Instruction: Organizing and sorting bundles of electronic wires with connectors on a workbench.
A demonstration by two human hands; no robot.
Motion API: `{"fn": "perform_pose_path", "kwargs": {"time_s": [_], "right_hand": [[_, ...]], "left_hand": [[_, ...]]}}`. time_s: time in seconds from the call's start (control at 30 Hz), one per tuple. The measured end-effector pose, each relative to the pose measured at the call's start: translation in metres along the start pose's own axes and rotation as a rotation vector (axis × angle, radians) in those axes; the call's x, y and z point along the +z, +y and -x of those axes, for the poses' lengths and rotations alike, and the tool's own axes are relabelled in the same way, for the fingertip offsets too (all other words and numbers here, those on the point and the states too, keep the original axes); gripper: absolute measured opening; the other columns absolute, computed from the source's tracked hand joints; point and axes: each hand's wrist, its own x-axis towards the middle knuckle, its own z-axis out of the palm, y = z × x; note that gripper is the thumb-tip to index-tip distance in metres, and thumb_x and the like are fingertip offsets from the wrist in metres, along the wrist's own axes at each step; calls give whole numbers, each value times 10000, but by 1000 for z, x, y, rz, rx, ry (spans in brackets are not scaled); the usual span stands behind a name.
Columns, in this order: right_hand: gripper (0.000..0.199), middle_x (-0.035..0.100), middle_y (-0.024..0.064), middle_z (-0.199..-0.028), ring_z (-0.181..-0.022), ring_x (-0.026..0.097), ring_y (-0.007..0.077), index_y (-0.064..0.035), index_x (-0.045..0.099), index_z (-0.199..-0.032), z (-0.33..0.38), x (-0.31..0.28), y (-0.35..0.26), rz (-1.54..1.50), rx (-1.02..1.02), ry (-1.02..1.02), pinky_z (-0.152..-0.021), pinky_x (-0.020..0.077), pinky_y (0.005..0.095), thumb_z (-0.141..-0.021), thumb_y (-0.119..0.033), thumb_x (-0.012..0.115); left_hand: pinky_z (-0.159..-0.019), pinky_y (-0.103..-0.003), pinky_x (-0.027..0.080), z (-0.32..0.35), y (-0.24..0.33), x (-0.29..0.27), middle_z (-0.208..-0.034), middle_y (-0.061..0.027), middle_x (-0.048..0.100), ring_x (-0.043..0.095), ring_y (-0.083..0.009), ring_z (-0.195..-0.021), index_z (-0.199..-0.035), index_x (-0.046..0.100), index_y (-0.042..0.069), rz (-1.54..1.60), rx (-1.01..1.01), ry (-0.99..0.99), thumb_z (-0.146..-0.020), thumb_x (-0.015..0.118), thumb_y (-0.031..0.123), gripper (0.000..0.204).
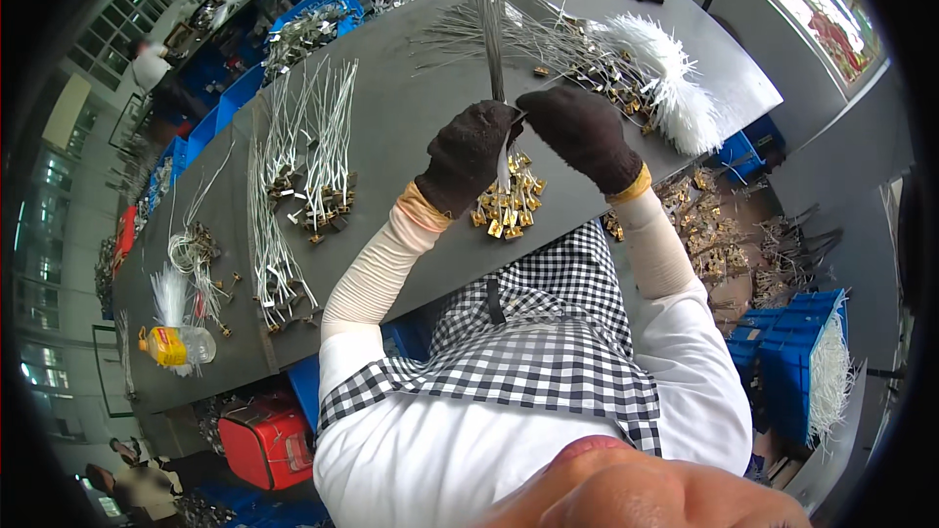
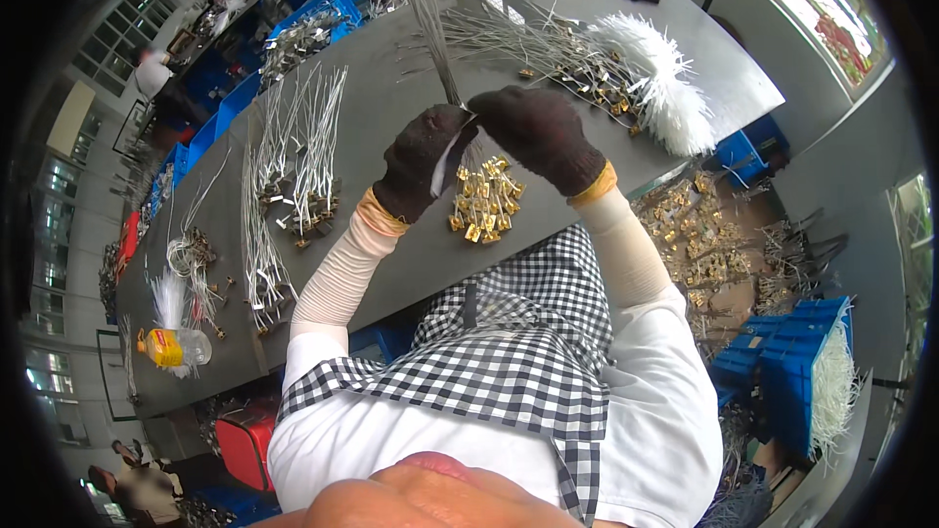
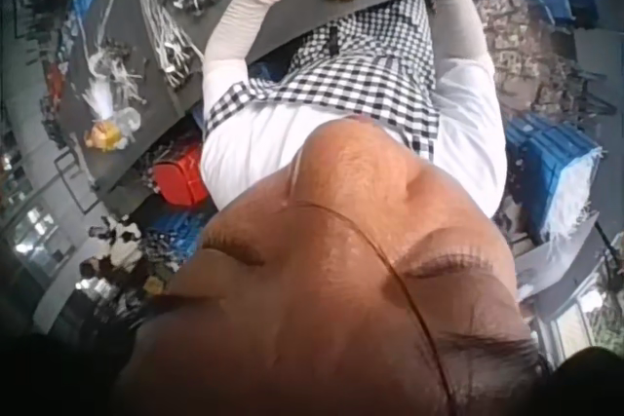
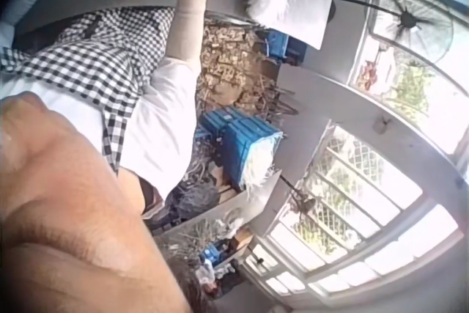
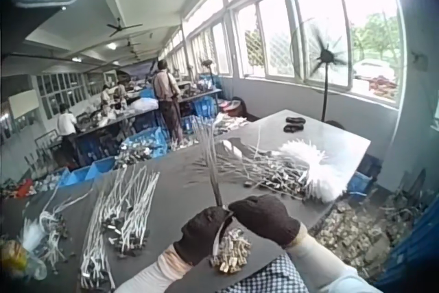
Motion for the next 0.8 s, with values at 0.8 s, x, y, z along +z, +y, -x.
{"fn": "perform_pose_path", "kwargs": {"time_s": [0.8], "right_hand": [[557, 634, 161, -1329, -1185, 653, 333, -126, 572, -1438, -9, -19, -8, -442, -74, 3, -989, 549, 400, -910, 50, 554]], "left_hand": [[-804, -375, 589, -9, 24, -19, -1019, -115, 714, 701, -287, -922, -942, 725, 50, 169, 45, 69, -794, 738, -27, 168]]}}
